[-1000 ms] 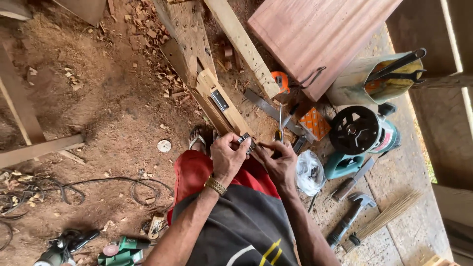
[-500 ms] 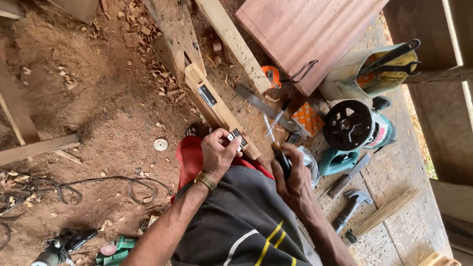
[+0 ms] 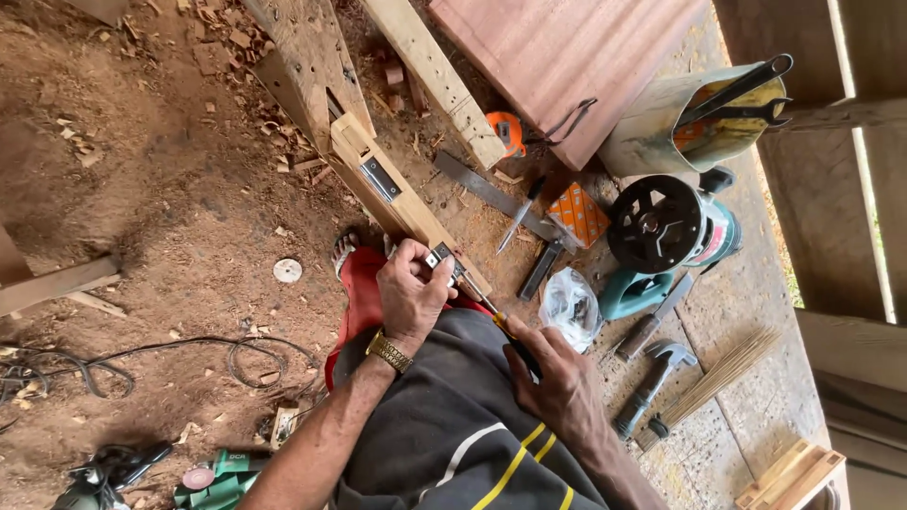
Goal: The person attaches a metal hinge to a wooden frame on a workbench, using a screwdriver to drive screws into the hinge plate while holding the hinge in place. They then pick up the assembled frame, carry it across the workshop, and set it down on another bench.
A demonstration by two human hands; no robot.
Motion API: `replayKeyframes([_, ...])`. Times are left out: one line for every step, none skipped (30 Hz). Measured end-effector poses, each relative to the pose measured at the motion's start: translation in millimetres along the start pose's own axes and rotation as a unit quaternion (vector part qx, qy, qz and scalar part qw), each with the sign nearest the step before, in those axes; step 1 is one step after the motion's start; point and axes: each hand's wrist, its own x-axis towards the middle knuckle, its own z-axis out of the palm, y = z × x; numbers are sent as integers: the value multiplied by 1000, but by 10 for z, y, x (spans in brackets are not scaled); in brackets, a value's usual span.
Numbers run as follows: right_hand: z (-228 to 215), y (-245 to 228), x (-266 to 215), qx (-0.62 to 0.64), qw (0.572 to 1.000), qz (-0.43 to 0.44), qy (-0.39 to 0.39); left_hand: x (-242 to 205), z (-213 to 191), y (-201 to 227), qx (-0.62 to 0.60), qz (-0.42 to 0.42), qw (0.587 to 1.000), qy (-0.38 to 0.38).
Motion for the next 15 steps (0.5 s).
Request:
replayKeyframes([6, -10, 10, -2, 1000, 0, 1, 11, 2, -7, -2, 1, 1000, -1])
replayKeyframes([12, -21, 20, -3, 1000, -1, 7, 20, 4, -15, -9, -8, 1000, 0])
replayKeyframes([11, -29, 21, -5, 1000, -3, 12, 18, 13, -25, -18, -18, 1000, 2])
replayKeyframes([14, -40, 22, -8, 1000, -2, 12, 11, 16, -50, -20, -19, 1000, 1])
replayKeyframes([16, -45, 37, 4, 1000, 3, 6, 17, 21, -71, -33, -26, 999, 3])
replayKeyframes([17, -51, 53, 17, 1000, 9, 1, 24, 26, -91, -46, -33, 998, 5])
replayKeyframes([24, -53, 41, 15, 1000, 9, 0, 21, 15, -67, -48, -34, 998, 5])
replayKeyframes([30, -54, 29, 13, 1000, 10, 1, 18, 5, -43, -43, -36, 998, 4])
replayKeyframes([40, -51, 21, 12, 1000, 11, 4, 23, -5, -20, -38, -38, 999, 2])
replayKeyframes([37, -59, 22, 10, 1000, 10, 4, 21, -13, -45, -40, -38, 998, 2])
replayKeyframes([30, -62, 36, -1, 1000, 3, 11, 31, -15, -65, -41, -24, 999, -2])
replayKeyframes([24, -64, 50, -11, 1000, -5, 17, 43, -17, -87, -41, -10, 999, -5])
replayKeyframes([13, -74, 52, -13, 1000, -4, 16, 33, -20, -88, -43, -12, 999, -5])
replayKeyframes([4, -83, 55, -13, 1000, 6, 4, 23, -23, -91, -48, 1, 999, -8])
replayKeyframes([-1, -88, 70, -13, 1000, 15, -6, 26, -28, -91, -53, 15, 998, -11])
